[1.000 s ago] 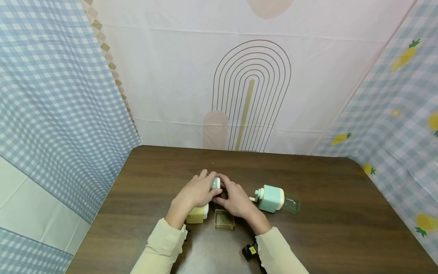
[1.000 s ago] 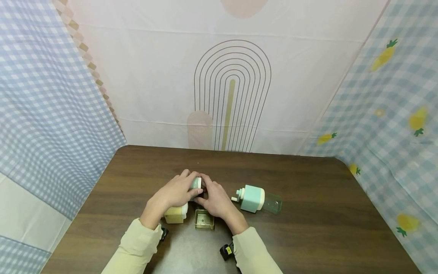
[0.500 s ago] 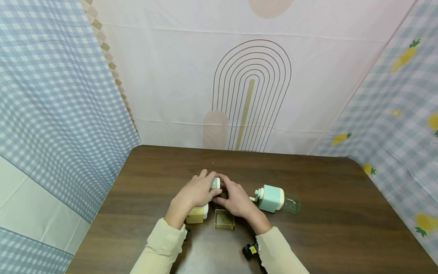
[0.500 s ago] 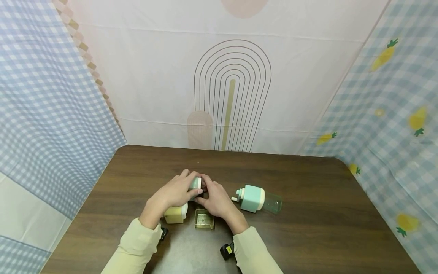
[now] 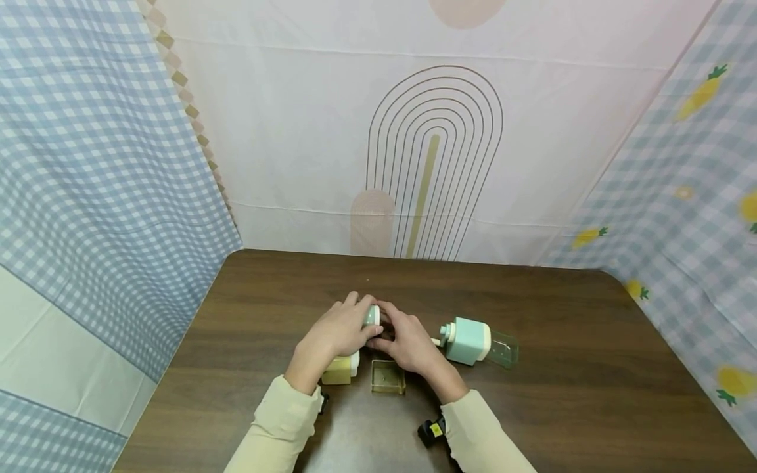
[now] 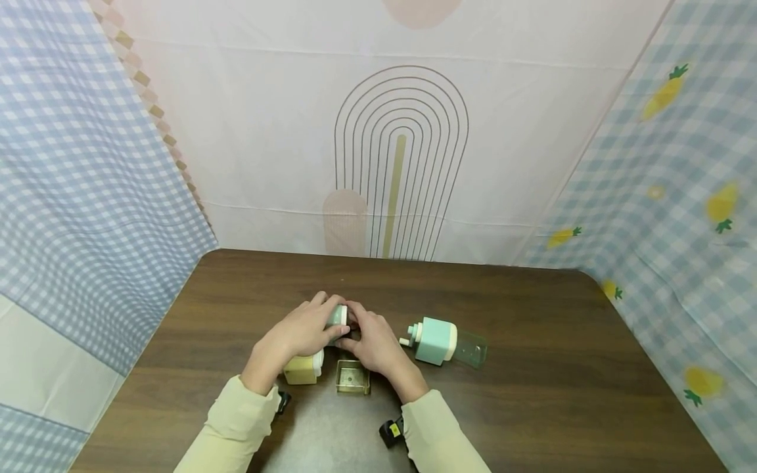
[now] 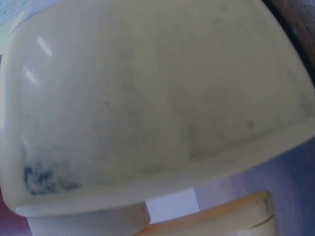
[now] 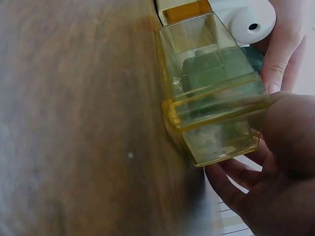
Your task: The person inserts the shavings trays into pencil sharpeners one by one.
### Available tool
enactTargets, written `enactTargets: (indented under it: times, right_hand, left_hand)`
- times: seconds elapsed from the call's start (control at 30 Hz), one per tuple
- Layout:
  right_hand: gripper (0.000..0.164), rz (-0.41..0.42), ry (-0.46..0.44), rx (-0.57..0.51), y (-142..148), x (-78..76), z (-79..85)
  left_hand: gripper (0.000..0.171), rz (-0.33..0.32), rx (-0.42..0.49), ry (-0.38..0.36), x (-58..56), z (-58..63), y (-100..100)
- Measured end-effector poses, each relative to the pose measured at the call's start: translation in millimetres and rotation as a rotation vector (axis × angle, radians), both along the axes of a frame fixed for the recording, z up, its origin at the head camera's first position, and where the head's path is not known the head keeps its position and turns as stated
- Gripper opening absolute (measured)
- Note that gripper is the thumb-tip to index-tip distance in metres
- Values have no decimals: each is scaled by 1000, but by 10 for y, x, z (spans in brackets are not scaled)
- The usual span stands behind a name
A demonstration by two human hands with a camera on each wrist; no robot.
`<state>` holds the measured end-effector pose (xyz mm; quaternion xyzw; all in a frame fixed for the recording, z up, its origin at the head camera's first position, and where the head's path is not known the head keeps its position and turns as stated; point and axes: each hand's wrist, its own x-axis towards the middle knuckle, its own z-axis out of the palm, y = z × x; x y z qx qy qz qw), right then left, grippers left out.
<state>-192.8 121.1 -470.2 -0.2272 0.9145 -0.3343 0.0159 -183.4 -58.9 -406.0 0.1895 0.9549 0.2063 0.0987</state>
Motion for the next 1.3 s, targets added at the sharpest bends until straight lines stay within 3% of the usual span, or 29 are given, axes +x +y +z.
enactTargets:
  times: [0.57, 0.9, 1.3]
  right_hand:
    - [74, 10, -18, -9, -7, 3, 11]
    - [74, 4, -63, -21, 5, -1, 7]
    - [75, 4, -31, -5, 4, -1, 2]
  left_hand:
    - [46, -11, 10, 24, -15, -20, -29]
    - [49, -6, 36, 3, -15, 0, -28]
    - [48, 2, 52, -47, -13, 27, -48]
